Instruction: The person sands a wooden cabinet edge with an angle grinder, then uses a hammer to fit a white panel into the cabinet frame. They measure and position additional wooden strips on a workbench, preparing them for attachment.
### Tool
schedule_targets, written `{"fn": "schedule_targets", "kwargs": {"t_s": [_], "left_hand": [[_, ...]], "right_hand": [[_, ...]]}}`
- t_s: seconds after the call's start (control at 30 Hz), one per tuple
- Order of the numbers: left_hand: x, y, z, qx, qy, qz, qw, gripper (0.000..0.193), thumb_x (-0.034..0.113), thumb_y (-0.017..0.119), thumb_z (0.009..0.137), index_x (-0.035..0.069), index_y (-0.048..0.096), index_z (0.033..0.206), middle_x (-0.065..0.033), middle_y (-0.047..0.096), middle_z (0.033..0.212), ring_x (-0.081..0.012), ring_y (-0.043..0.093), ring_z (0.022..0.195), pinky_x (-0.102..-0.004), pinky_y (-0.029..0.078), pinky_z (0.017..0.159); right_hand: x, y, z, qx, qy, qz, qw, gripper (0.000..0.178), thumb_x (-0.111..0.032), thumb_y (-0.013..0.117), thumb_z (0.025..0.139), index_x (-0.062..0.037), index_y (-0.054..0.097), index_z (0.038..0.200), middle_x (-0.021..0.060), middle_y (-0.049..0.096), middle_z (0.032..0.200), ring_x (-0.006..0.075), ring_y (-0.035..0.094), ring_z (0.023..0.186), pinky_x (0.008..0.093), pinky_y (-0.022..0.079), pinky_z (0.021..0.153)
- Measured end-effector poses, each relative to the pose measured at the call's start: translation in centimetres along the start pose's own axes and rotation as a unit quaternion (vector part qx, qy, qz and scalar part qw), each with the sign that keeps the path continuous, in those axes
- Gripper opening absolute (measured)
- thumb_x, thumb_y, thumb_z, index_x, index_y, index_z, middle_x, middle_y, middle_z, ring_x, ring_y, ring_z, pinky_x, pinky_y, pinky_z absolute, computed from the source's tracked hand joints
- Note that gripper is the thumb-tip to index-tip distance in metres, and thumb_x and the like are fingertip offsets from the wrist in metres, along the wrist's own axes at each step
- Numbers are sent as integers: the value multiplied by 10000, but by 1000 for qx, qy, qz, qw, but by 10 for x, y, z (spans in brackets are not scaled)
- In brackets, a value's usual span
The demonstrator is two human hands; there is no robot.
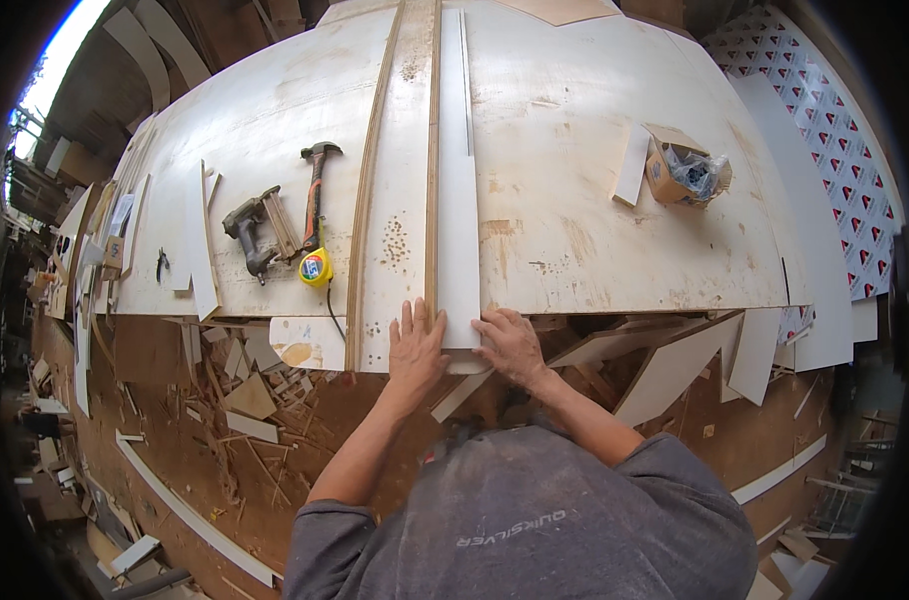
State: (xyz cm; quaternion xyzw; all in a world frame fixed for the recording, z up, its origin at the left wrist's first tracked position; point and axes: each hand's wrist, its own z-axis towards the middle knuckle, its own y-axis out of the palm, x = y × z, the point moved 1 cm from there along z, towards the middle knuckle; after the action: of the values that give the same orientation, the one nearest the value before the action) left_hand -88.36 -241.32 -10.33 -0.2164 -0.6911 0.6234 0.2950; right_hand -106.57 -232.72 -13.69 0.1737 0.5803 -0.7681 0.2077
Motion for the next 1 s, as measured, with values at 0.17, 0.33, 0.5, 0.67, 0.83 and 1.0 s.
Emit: {"fn": "schedule_targets", "kwargs": {"t_s": [0.17,0.33,0.5,0.67,0.83,1.0], "left_hand": [[-1,5,14,12,-26,2,1000,694,263,738,733,124,483,1363,-225,354,1464,-390,305,1386,-556,277,1083],[2,-7,38,29,-24,15,999,651,247,759,706,127,535,1305,-175,488,1301,-333,462,1236,-485,378,997],[0,-14,61,67,-2,28,997,621,233,779,677,127,570,1252,-113,555,1041,-275,554,989,-400,457,832],[-2,-16,82,47,-21,39,998,609,233,777,686,124,572,1248,-114,561,1010,-275,572,952,-399,475,791],[-8,-16,101,49,-18,36,998,589,231,775,708,119,577,1252,-114,570,1014,-278,586,942,-404,482,774],[-12,-18,125,52,-16,36,998,562,232,777,721,113,596,1239,-115,582,1033,-274,594,950,-406,485,769]], "right_hand": [[10,-3,19,-5,-10,57,998,470,-251,740,744,-102,613,1172,75,530,1225,292,479,1156,426,426,925],[23,-9,38,-10,-16,70,997,460,-217,746,736,-81,617,1155,92,519,1216,297,482,1134,430,428,914],[39,-7,60,-9,-16,81,997,458,-190,747,722,-76,619,1146,98,520,1203,298,481,1131,433,427,917],[54,-4,77,7,-28,70,997,442,-189,738,723,-80,626,1136,92,528,1195,291,486,1129,429,428,919],[60,-8,95,17,-23,58,998,429,-190,731,726,-88,633,1131,76,542,1176,280,495,1112,420,430,920],[71,-8,115,-10,7,49,999,448,-194,740,735,-91,640,1159,57,546,1232,275,487,1122,406,416,952]]}}
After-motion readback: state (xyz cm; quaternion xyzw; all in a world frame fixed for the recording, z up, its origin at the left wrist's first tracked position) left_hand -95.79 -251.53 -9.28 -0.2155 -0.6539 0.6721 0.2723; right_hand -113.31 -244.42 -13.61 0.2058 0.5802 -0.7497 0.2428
